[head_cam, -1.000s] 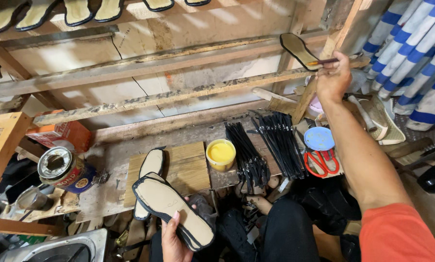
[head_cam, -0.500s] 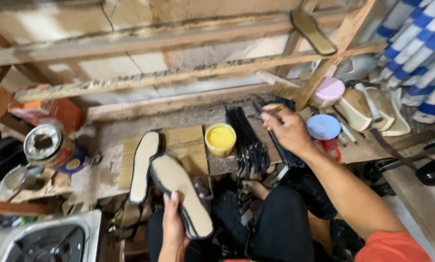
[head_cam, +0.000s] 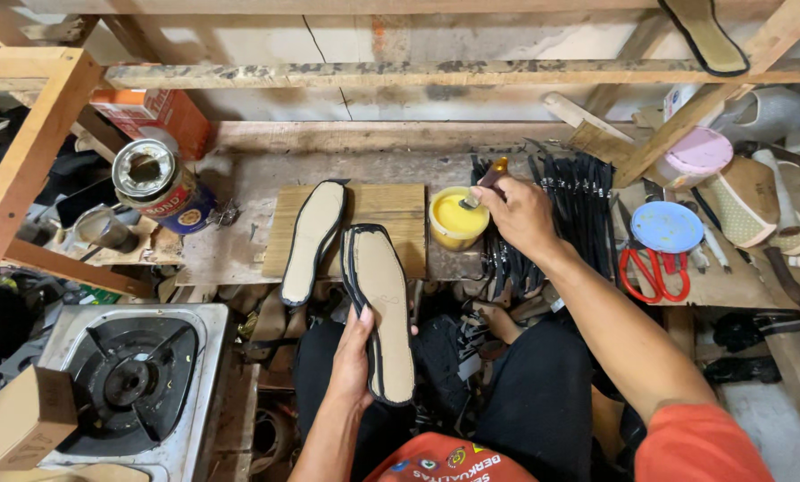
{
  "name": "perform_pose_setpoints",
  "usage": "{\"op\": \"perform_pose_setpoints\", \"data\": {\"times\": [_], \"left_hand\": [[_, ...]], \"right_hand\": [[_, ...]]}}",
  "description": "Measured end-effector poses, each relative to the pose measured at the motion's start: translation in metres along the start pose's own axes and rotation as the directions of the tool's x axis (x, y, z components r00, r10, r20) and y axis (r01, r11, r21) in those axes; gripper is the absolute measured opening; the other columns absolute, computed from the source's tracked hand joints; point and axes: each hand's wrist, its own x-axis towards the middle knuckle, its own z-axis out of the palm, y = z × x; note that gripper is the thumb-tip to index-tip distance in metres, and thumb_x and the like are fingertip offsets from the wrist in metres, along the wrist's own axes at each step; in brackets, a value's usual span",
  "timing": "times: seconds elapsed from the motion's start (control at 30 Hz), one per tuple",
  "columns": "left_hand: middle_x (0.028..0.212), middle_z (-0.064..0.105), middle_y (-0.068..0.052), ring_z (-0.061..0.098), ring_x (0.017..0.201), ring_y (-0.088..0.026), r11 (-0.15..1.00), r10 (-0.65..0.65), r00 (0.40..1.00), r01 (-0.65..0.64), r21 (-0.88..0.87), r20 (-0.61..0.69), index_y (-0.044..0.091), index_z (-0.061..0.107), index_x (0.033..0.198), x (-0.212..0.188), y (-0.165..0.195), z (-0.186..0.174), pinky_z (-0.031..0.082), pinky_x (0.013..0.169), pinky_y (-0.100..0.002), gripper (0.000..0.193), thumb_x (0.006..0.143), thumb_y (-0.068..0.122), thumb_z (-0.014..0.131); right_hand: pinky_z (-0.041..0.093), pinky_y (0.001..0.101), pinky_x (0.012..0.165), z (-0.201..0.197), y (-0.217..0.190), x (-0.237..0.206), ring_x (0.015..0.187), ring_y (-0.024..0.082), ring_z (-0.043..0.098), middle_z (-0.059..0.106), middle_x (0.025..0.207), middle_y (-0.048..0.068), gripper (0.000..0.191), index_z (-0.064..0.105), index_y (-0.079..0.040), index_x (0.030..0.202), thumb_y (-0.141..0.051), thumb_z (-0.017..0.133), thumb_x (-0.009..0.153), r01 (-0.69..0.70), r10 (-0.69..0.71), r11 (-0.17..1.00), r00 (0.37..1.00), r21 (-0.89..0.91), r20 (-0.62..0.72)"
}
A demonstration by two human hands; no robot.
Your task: The person repeatedly applies a yellow adhesive to the edges of shoe insoles using a brush. They dip the brush into a container, spread the glue along the perimeter, and place the treated insoles on a wooden shelf. The process is repeated for multiple insoles.
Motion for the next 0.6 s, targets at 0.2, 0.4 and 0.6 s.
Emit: {"op": "perform_pose_setpoints", "data": {"times": [0.2, 0.4, 0.6], "left_hand": [[0.121, 0.07, -0.015, 0.072, 0.095, -0.026, 1.0, -0.023, 1.0, 0.023, 0.012, -0.003, 0.013, 0.043, 0.152, -0.004, 0.003, -0.009, 0.058, 0.079, -0.037, 0.06, 0.098, 0.039, 0.052], [0.125, 0.069, -0.016, 0.071, 0.099, -0.027, 1.0, -0.027, 0.997, 0.028, -0.01, 0.071, 0.007, 0.044, 0.151, -0.001, 0.003, -0.015, 0.058, 0.082, -0.037, 0.06, 0.1, 0.039, 0.052], [0.129, 0.066, -0.017, 0.07, 0.101, -0.028, 0.999, -0.032, 0.985, 0.033, -0.007, 0.168, 0.01, 0.038, 0.154, -0.001, 0.002, -0.004, 0.058, 0.086, -0.038, 0.06, 0.101, 0.034, 0.049]], "right_hand": [[0.045, 0.0385, 0.052, 0.004, 0.002, 0.008, 0.056, 0.02, 0.06, 0.067, 0.068, 0.011, 0.025, 0.075, -0.01, 0.094, -0.034, 0.071, 0.099, -0.219, 0.226, 0.974, 0.942, -0.057, 0.247], [0.049, 0.0282, 0.06, -0.012, 0.015, 0.005, 0.067, 0.01, 0.063, 0.071, 0.077, 0.005, 0.027, 0.069, -0.003, 0.096, -0.029, 0.071, 0.101, -0.175, 0.158, 0.966, 0.982, 0.191, 0.102], [0.051, 0.03, 0.064, -0.012, 0.021, -0.008, 0.069, 0.013, 0.063, 0.071, 0.077, 0.006, 0.028, 0.07, -0.004, 0.089, -0.03, 0.069, 0.101, -0.418, 0.286, 0.863, 0.866, 0.282, 0.41]]}}
